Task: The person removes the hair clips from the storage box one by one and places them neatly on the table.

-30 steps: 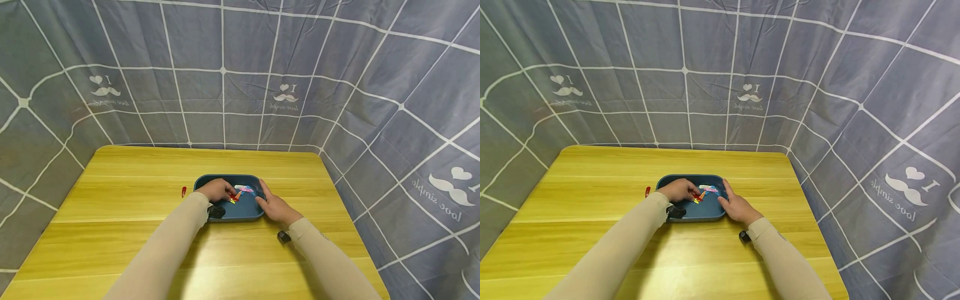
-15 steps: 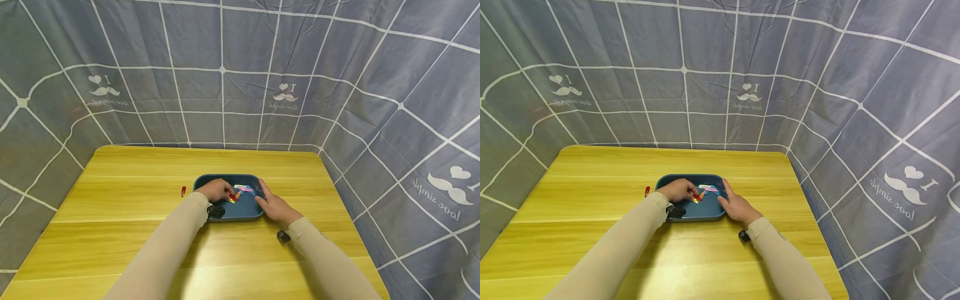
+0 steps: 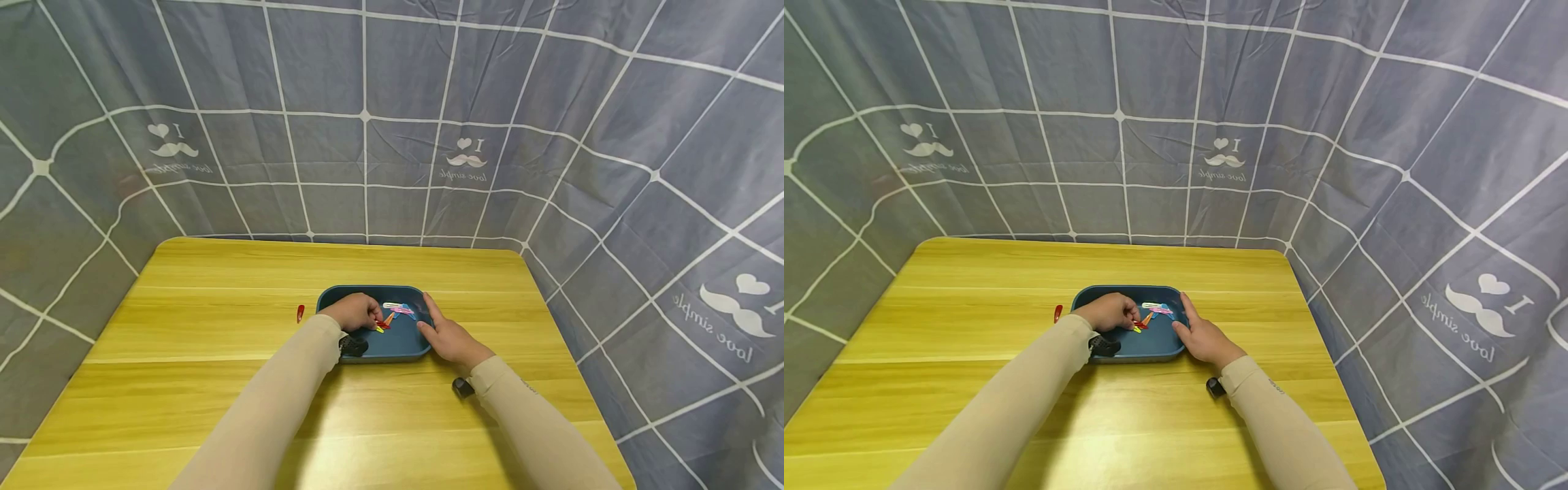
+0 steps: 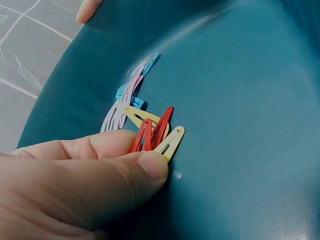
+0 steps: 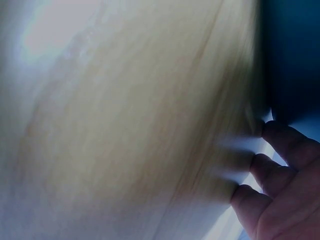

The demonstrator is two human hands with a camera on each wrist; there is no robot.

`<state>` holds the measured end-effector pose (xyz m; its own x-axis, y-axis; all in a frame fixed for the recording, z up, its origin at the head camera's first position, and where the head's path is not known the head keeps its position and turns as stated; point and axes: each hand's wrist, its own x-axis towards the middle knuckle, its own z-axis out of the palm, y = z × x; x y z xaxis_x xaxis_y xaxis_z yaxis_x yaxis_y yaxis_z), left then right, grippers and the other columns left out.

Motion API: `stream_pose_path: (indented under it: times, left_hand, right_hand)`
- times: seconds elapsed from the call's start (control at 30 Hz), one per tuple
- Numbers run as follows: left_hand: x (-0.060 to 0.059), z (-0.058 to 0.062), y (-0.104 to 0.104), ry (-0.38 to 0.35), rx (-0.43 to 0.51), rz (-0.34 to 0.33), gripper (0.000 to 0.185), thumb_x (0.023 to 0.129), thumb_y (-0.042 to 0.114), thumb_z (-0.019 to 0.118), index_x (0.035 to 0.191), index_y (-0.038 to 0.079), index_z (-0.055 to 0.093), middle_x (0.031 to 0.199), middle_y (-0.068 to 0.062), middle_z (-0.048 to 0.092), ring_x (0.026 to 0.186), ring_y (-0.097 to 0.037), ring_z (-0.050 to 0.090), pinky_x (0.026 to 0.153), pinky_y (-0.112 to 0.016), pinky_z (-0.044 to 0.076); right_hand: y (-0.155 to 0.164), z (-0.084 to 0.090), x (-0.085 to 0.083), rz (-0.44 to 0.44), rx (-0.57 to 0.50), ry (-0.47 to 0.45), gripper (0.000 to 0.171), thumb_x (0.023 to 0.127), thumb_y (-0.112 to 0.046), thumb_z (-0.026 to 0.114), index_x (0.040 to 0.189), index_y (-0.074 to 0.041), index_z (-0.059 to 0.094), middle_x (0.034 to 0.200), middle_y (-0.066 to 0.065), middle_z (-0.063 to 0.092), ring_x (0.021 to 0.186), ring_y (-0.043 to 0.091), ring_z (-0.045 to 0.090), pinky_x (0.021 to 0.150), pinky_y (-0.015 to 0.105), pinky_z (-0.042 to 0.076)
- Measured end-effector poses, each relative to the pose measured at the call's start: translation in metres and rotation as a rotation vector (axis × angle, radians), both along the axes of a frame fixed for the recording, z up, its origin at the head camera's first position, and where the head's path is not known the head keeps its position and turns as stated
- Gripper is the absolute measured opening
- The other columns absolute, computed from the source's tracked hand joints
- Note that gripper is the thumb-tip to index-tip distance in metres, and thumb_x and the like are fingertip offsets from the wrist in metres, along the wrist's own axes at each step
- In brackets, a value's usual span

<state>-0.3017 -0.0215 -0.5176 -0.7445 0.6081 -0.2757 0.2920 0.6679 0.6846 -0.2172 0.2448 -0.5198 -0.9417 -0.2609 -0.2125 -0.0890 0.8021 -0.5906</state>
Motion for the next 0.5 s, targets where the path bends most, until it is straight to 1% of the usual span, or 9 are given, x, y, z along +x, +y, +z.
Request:
stream_pose_path:
  times: [0.2,0.5]
  left_hand:
    - [-0.0006,-0.0011,0.0,-0.002,-0.002,-0.014,0.009,0.096,0.003,0.073,0.093,0.011,0.075,0.084,0.002,0.064,0.075,-0.014,0.053,0.074,-0.027,0.045]
    - [0.0004,-0.0003,-0.0002,0.0,0.0,-0.008,0.014,0.1,0.007,0.07,0.087,0.014,0.071,0.091,0.001,0.067,0.076,-0.016,0.053,0.073,-0.029,0.046]
  right_hand:
    - [0.0001,-0.0005,0.0001,-0.004,0.004,-0.001,0.076,0.113,-0.045,0.043,0.171,-0.024,-0.001,0.154,0.027,0.053,0.137,0.044,0.059,0.12,0.058,0.041]
    - [0.0001,0.0001,-0.0005,-0.004,0.003,-0.006,0.076,0.113,-0.045,0.043,0.171,-0.024,-0.001,0.155,0.027,0.052,0.137,0.044,0.059,0.119,0.058,0.041]
